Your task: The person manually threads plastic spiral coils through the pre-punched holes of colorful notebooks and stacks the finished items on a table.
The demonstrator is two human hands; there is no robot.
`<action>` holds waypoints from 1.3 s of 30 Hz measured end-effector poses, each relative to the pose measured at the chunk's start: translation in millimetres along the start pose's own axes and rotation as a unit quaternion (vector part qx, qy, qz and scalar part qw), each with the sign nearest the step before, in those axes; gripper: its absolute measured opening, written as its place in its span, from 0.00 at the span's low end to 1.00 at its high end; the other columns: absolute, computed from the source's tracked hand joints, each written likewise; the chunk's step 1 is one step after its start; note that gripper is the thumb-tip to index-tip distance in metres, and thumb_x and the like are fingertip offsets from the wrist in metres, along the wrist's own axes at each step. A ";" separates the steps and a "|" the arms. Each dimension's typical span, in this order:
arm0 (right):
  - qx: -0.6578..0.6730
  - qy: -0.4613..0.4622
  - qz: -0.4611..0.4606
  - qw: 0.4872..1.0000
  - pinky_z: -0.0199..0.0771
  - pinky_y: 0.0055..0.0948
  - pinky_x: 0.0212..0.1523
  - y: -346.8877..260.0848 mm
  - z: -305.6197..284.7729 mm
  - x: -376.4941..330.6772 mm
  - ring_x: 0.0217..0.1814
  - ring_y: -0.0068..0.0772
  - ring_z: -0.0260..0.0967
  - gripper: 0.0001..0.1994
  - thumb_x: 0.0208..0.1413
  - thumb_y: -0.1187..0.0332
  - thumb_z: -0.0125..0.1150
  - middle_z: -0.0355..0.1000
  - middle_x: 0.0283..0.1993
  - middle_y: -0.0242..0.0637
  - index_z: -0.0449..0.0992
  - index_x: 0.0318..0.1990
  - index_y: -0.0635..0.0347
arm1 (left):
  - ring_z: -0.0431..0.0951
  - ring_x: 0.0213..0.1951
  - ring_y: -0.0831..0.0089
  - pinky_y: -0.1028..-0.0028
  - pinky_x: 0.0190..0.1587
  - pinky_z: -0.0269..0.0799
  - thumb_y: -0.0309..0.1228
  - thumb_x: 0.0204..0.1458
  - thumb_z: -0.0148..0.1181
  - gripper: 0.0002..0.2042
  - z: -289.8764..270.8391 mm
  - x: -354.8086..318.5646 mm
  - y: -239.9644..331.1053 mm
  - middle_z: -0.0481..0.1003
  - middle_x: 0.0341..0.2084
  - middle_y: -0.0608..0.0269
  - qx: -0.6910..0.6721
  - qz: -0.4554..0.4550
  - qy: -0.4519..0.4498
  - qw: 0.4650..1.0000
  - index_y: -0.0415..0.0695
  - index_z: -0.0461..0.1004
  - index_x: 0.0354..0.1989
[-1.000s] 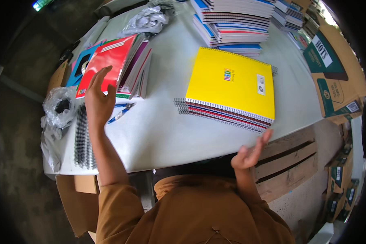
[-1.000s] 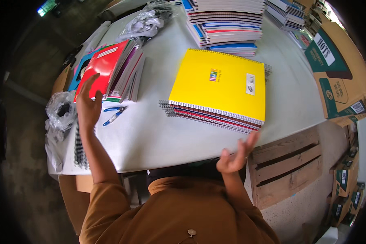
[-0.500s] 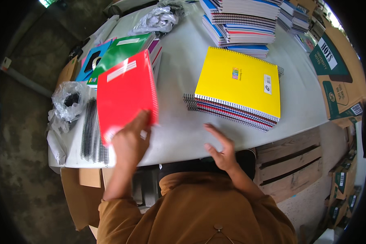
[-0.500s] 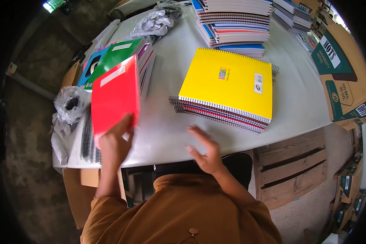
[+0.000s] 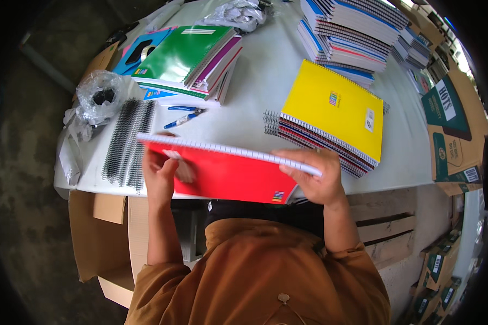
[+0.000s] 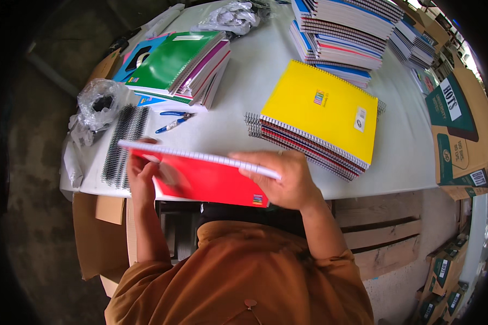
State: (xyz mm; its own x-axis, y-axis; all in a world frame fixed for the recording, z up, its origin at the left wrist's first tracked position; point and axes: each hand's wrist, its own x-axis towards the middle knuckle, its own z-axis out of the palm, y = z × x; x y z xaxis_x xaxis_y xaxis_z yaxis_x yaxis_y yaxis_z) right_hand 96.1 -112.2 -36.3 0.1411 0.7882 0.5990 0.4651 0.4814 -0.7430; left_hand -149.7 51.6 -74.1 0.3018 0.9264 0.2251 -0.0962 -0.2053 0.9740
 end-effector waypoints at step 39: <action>0.096 0.097 0.095 0.986 0.70 0.24 0.44 52.6 -27.6 -29.1 0.41 0.23 0.69 0.13 0.46 0.79 0.64 0.74 0.39 0.34 0.75 0.42 0.65 | 0.75 0.36 0.61 0.66 0.36 0.69 0.42 0.49 0.57 0.16 -86.9 130.7 -63.8 0.73 0.34 0.55 0.575 0.005 0.156 0.803 0.40 0.73 0.35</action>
State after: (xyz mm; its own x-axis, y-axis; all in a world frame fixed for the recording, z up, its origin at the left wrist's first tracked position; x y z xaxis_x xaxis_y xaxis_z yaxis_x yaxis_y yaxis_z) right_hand 140.5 -120.4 -84.5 0.3839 0.7918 0.4750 0.2428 0.4098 -0.8793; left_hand -186.5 213.2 -109.2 0.0363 0.9204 0.3894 0.8972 -0.2016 0.3928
